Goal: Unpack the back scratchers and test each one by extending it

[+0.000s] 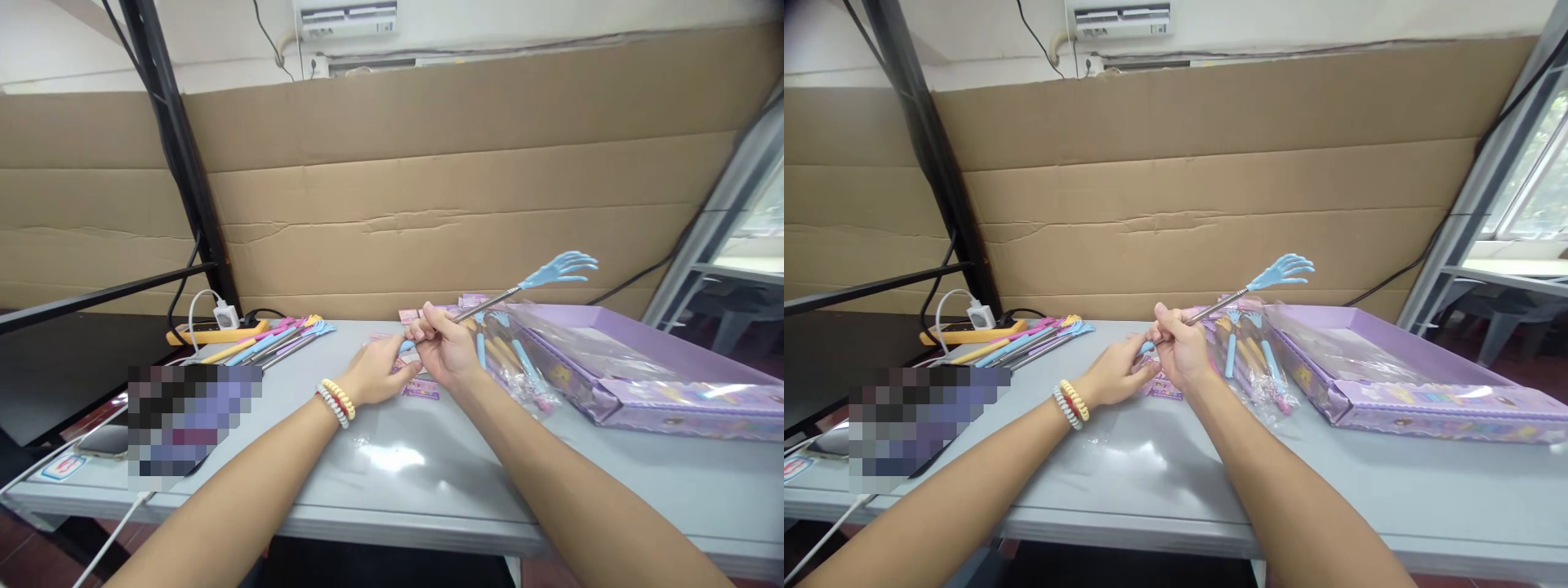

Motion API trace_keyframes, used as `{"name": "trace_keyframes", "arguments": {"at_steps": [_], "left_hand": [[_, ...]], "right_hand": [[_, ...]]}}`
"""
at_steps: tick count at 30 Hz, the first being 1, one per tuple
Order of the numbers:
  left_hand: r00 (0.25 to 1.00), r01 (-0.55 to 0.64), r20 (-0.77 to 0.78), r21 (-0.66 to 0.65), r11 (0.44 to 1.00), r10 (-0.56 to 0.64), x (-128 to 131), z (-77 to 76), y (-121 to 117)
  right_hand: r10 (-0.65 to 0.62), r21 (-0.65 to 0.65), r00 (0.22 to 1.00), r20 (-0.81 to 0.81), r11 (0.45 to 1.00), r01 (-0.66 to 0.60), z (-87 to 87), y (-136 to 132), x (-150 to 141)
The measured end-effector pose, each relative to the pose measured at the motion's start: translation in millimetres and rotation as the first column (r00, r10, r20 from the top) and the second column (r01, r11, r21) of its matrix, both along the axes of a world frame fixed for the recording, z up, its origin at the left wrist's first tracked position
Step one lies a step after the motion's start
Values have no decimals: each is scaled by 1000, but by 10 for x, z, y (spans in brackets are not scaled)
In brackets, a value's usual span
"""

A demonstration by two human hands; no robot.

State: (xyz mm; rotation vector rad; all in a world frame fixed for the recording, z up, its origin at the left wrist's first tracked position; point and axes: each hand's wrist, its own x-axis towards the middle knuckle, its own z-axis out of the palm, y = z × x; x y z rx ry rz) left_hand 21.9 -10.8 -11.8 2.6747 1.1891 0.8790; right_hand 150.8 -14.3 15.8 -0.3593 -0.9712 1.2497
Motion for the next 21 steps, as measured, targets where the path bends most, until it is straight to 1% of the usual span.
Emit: {"name": "trace_keyframes", "arguments": {"at_steps": [3, 6, 9, 12, 15, 18, 19, 21], "left_hand": [[995, 78, 65, -12, 997, -78, 2, 37, -17], [972, 153, 187, -57, 987, -140, 49, 57, -26], [931, 208, 329, -121, 971, -158, 102, 58, -34], [894, 266, 414, -186, 946, -170, 123, 49, -42], [866, 342, 455, -233, 910, -208, 123, 40, -53], [858, 401, 451, -286, 870, -247, 133, 29, -66], [861, 404, 443, -294, 866, -251, 141, 23, -70], [874, 374, 425, -275, 886, -237, 161, 4, -72]], "right_hand": [[-20, 49, 999, 46, 999, 17, 5, -10, 21], [-17, 70, 998, 62, 997, 12, 2, -11, 30], [-10, 63, 999, 51, 998, 6, -8, -21, 10], [6, 57, 998, 54, 998, -10, -10, -45, -18], [50, 54, 996, 72, 997, -54, 7, -64, -12], [84, 69, 994, 75, 994, -89, 36, -72, 27], [87, 71, 993, 76, 993, -93, 45, -73, 39], [92, 64, 993, 79, 993, -97, 56, -77, 51]]}}
